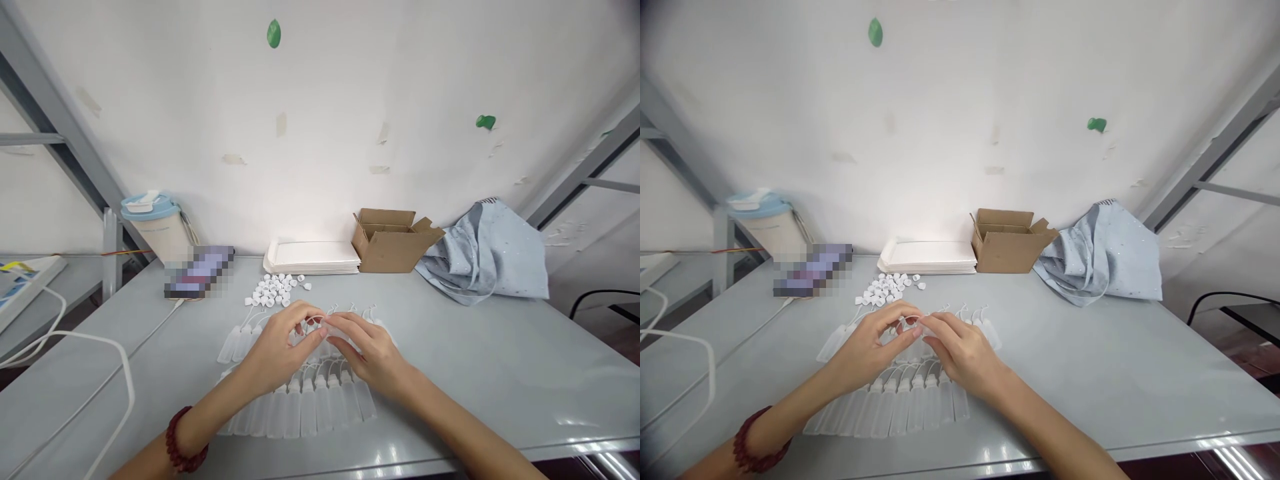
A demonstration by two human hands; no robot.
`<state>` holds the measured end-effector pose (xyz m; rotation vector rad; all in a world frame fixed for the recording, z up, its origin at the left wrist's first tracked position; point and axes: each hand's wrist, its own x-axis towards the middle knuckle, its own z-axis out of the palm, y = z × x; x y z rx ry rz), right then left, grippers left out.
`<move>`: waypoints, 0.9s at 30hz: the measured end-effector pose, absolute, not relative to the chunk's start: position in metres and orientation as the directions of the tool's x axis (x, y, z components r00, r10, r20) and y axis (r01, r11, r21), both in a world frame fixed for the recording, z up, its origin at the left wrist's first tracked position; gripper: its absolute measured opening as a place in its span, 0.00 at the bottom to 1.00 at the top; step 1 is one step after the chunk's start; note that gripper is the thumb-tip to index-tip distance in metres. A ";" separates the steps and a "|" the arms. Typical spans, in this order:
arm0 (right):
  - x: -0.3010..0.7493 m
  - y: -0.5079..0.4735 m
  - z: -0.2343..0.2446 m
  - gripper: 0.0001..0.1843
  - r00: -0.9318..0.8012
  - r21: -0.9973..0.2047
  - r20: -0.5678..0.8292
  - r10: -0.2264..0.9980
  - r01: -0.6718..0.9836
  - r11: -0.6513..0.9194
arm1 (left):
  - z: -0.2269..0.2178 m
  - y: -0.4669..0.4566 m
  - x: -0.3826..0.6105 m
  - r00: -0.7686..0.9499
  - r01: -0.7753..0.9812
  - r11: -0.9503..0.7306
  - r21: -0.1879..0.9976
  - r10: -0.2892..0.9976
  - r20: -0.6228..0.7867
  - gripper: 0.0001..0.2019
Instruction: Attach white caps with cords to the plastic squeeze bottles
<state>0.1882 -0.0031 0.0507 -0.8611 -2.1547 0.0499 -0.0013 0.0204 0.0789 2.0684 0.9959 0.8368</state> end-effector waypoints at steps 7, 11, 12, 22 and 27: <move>0.190 -0.001 0.047 0.23 -0.463 -0.347 0.648 0.605 0.527 0.776 | 0.080 0.021 0.001 0.531 0.393 -0.485 0.781 0.813 0.238 0.07; 0.190 0.000 0.045 0.23 -0.437 -0.327 0.674 0.596 0.547 0.770 | 0.083 0.027 -0.003 0.546 0.404 -0.524 0.750 0.796 0.261 0.09; 0.190 0.000 0.044 0.22 -0.427 -0.318 0.681 0.595 0.560 0.765 | 0.082 0.030 -0.006 0.546 0.422 -0.542 0.727 0.792 0.274 0.10; 0.192 0.001 0.044 0.21 -0.376 -0.318 0.707 0.599 0.586 0.745 | 0.057 0.081 -0.050 0.416 0.812 -0.515 0.275 0.841 0.346 0.11; 0.192 0.002 0.042 0.21 -0.381 -0.310 0.707 0.597 0.591 0.745 | 0.052 0.095 -0.053 0.521 0.781 -0.592 0.197 0.793 0.316 0.10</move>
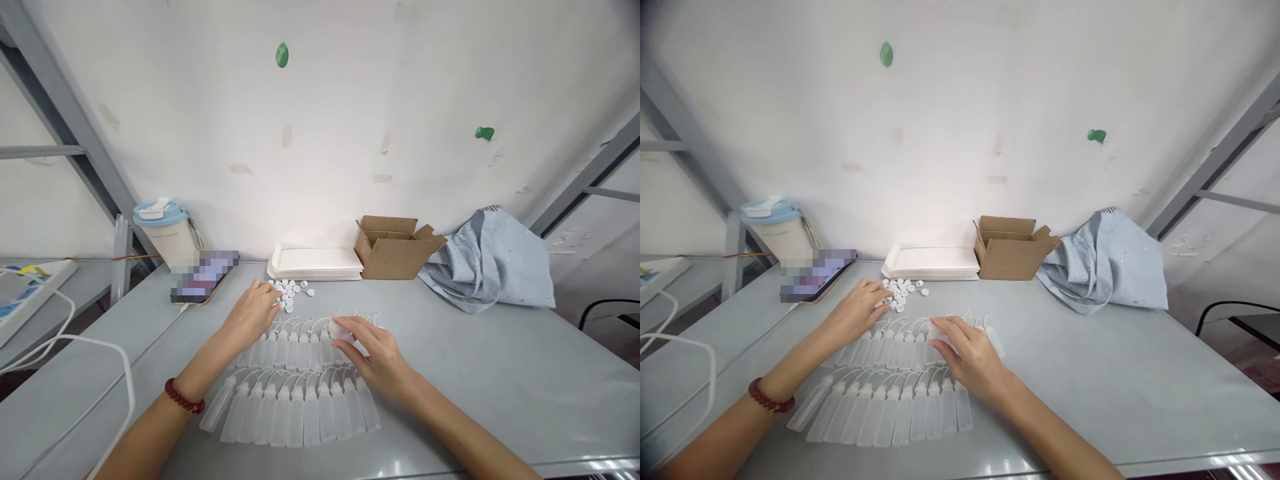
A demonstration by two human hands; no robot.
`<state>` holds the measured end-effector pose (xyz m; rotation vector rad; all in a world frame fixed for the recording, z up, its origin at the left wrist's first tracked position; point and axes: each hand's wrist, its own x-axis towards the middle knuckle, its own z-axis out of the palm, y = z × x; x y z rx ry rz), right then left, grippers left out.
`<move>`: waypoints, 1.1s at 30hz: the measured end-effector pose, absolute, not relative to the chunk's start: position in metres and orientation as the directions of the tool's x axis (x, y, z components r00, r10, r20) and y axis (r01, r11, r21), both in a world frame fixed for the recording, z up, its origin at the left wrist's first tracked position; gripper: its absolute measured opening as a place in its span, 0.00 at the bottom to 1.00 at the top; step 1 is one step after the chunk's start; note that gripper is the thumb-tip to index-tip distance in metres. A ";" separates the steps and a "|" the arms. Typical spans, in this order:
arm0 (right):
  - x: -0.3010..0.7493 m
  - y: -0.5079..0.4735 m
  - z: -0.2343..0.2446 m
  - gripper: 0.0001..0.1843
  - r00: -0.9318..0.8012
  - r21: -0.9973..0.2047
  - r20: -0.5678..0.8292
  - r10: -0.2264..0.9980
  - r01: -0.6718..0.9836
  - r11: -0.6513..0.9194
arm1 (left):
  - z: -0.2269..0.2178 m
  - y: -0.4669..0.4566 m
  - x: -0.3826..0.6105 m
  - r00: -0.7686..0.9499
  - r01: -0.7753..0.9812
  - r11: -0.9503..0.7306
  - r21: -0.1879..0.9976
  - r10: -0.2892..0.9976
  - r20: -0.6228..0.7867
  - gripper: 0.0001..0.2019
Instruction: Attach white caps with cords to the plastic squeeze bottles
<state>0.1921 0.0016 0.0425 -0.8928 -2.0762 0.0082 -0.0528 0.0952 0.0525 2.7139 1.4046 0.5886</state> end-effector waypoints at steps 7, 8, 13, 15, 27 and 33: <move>0.193 0.002 0.041 0.21 -0.378 -0.320 0.694 0.612 0.600 0.733 | 0.050 0.103 -0.050 0.542 0.761 -0.614 0.211 0.780 0.315 0.13; 0.193 0.002 0.041 0.21 -0.381 -0.317 0.695 0.610 0.600 0.735 | 0.050 0.102 -0.049 0.543 0.759 -0.615 0.215 0.779 0.312 0.13; 0.192 0.003 0.041 0.20 -0.382 -0.299 0.704 0.599 0.605 0.738 | 0.052 0.098 -0.045 0.549 0.752 -0.618 0.230 0.780 0.301 0.12; 0.192 0.004 0.041 0.20 -0.380 -0.303 0.701 0.603 0.607 0.735 | 0.052 0.097 -0.044 0.549 0.754 -0.615 0.231 0.783 0.293 0.11; 0.194 0.004 0.041 0.17 -0.379 -0.292 0.710 0.594 0.609 0.738 | 0.050 0.098 -0.041 0.530 0.766 -0.571 0.296 0.821 0.214 0.09; 0.195 0.004 0.039 0.18 -0.380 -0.301 0.699 0.606 0.612 0.731 | 0.047 0.098 -0.043 0.493 0.771 -0.533 0.348 0.846 0.205 0.06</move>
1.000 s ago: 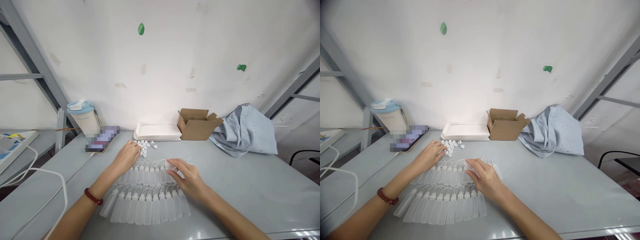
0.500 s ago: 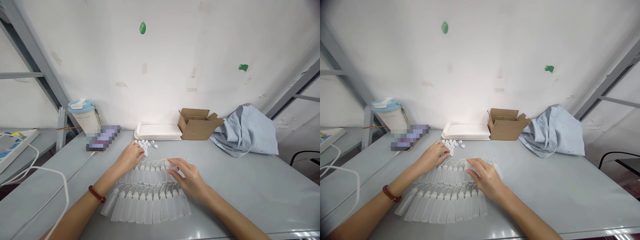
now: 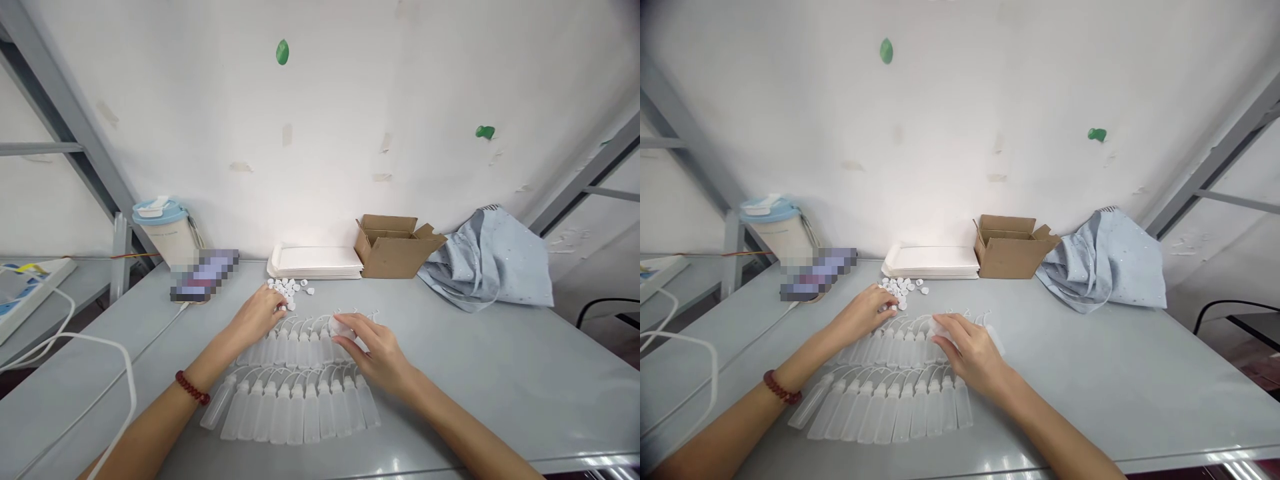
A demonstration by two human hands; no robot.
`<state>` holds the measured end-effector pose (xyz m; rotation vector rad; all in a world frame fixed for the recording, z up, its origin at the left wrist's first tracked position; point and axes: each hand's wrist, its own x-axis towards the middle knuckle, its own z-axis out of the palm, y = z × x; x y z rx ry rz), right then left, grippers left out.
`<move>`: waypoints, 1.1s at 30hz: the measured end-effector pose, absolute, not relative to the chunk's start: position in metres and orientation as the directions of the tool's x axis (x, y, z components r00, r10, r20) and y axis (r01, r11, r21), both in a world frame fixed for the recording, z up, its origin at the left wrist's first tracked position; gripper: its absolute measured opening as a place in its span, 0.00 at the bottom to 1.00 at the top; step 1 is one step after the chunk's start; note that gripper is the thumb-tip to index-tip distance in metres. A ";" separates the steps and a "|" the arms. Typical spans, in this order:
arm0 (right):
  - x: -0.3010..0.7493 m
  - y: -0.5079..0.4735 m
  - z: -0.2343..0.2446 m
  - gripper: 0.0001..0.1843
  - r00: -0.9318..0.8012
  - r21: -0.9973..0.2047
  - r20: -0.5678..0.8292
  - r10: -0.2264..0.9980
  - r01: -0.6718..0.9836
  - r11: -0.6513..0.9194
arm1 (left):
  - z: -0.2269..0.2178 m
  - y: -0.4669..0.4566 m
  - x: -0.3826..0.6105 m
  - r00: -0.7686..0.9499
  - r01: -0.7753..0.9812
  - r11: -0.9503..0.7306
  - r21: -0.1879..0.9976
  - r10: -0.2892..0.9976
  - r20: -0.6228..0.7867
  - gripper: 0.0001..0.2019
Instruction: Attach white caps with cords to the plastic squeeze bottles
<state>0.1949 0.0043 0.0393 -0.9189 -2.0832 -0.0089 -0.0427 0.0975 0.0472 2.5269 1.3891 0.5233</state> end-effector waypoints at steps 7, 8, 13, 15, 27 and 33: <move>0.195 0.005 0.040 0.17 -0.371 -0.308 0.697 0.614 0.618 0.723 | 0.061 0.089 -0.040 0.402 0.755 -0.474 0.454 0.881 0.251 0.09; 0.195 0.005 0.040 0.17 -0.371 -0.308 0.694 0.616 0.621 0.721 | 0.067 0.085 -0.038 0.385 0.739 -0.460 0.493 0.888 0.252 0.10; 0.195 0.006 0.041 0.17 -0.371 -0.309 0.686 0.626 0.630 0.712 | 0.090 0.052 -0.027 0.348 0.311 -0.204 0.928 0.933 0.089 0.13; 0.195 0.006 0.041 0.16 -0.363 -0.301 0.695 0.621 0.637 0.710 | 0.092 0.041 -0.020 0.432 0.227 -0.150 0.962 0.901 0.038 0.12; 0.195 0.005 0.040 0.14 -0.340 -0.286 0.717 0.609 0.652 0.702 | 0.083 0.020 0.000 0.312 0.155 -0.077 0.985 0.950 0.025 0.09; 0.194 0.004 0.043 0.14 -0.367 -0.260 0.723 0.586 0.641 0.722 | 0.085 0.023 0.000 0.311 0.144 -0.075 0.987 0.950 0.027 0.09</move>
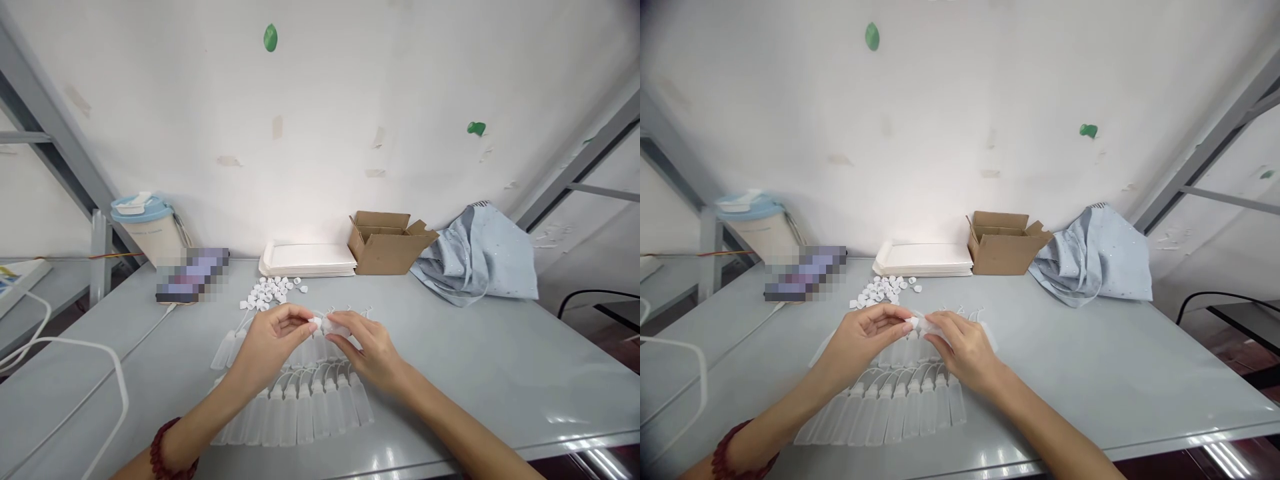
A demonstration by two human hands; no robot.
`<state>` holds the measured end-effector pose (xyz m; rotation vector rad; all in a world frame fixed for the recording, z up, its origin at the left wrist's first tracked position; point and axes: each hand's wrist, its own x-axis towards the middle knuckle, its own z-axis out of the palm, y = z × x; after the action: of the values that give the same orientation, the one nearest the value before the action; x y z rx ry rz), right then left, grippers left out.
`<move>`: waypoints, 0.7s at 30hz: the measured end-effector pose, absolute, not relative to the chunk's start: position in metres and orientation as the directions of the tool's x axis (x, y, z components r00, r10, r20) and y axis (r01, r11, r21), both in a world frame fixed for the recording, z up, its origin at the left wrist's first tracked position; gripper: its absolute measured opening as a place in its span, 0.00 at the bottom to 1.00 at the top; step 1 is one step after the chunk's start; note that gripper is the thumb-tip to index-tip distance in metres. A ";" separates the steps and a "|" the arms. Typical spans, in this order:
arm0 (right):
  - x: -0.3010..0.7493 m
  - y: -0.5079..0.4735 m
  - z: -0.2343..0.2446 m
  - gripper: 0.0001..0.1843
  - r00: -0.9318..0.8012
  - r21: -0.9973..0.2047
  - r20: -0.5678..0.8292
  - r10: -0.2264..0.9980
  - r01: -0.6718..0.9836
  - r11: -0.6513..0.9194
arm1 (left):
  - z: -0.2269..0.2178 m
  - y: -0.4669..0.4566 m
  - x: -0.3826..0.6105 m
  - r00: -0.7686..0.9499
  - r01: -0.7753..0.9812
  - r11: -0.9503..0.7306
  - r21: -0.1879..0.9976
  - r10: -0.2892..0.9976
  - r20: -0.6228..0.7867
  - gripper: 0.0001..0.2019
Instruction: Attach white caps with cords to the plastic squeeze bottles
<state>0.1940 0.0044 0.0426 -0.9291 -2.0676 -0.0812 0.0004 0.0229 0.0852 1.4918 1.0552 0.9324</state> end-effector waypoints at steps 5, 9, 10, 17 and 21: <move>0.190 0.001 0.047 0.15 -0.422 -0.135 0.741 0.522 0.668 0.732 | 0.085 0.023 0.002 0.336 0.124 -0.078 0.989 0.941 0.032 0.09; 0.189 0.000 0.049 0.16 -0.435 -0.110 0.741 0.512 0.674 0.730 | 0.083 0.021 0.002 0.356 0.127 -0.093 0.988 0.934 0.042 0.08; 0.188 0.000 0.049 0.16 -0.431 -0.118 0.742 0.513 0.670 0.733 | 0.083 0.020 0.002 0.355 0.131 -0.098 0.986 0.934 0.046 0.08; 0.187 -0.003 0.047 0.12 -0.342 -0.276 0.740 0.579 0.631 0.725 | 0.084 0.021 0.001 0.375 0.139 -0.143 0.980 0.923 0.082 0.07; 0.185 -0.006 0.049 0.10 -0.242 -0.492 0.663 0.708 0.572 0.656 | 0.085 0.021 -0.001 0.407 0.151 -0.208 0.966 0.904 0.131 0.05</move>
<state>0.1854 -0.0056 0.0495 -1.0034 -1.9303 0.1820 -0.0012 0.0212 0.0846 1.6425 0.9435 0.9227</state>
